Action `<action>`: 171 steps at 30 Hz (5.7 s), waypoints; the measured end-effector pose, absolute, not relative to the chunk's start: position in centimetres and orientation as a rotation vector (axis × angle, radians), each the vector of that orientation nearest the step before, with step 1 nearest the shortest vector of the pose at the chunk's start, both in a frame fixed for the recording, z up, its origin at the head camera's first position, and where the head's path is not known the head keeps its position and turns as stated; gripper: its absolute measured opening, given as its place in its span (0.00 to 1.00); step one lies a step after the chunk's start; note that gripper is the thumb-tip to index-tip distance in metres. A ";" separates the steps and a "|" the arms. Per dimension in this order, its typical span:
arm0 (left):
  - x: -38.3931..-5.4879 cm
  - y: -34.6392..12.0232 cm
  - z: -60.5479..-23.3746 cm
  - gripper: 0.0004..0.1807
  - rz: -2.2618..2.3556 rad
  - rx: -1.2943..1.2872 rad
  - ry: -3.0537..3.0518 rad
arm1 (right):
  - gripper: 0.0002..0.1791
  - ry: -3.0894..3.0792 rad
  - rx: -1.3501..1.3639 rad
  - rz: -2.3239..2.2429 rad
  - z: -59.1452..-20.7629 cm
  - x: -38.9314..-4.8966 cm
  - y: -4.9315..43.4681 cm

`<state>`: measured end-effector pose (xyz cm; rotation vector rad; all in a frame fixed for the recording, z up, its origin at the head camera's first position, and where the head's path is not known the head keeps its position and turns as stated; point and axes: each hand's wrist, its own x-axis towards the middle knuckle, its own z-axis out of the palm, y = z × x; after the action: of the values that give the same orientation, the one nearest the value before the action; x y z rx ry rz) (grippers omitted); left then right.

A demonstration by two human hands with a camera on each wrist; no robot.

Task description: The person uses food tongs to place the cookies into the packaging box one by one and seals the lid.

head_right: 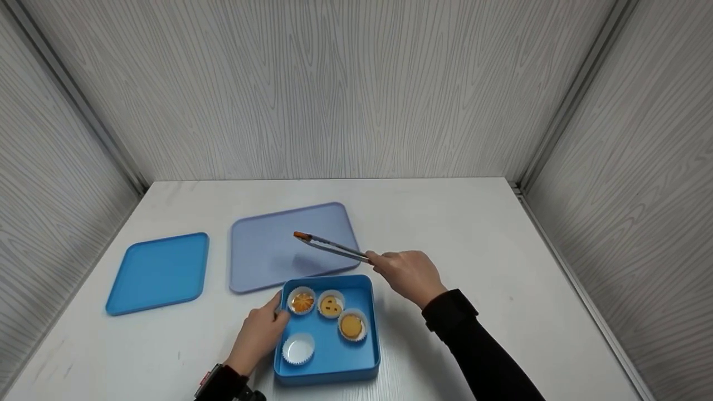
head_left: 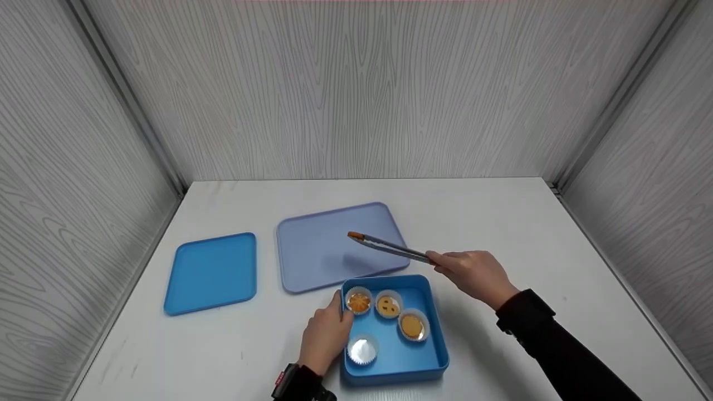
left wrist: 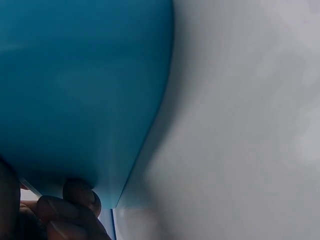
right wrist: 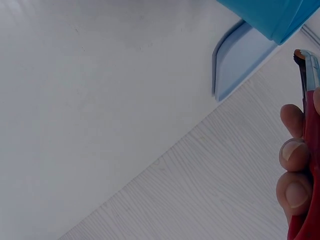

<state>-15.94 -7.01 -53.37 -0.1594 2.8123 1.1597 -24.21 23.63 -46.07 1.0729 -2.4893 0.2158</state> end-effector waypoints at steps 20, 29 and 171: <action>-16.3 -6.9 -53.3 0.34 1.148 -0.180 2.770 | 0.30 -2.323 1.168 0.234 -45.4 -20.4 26.8; -15.9 -7.1 -53.6 0.33 1.193 -0.113 2.815 | 0.20 -2.242 1.222 0.276 -44.9 -18.7 28.4; -16.2 -7.0 -53.6 0.34 1.168 -0.164 2.781 | 0.27 -2.243 1.044 0.278 -42.8 -16.2 33.5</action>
<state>-16.21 -6.98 -53.56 -0.1641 2.7808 1.1678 -16.16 33.47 -42.78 1.0438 -2.2427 0.2776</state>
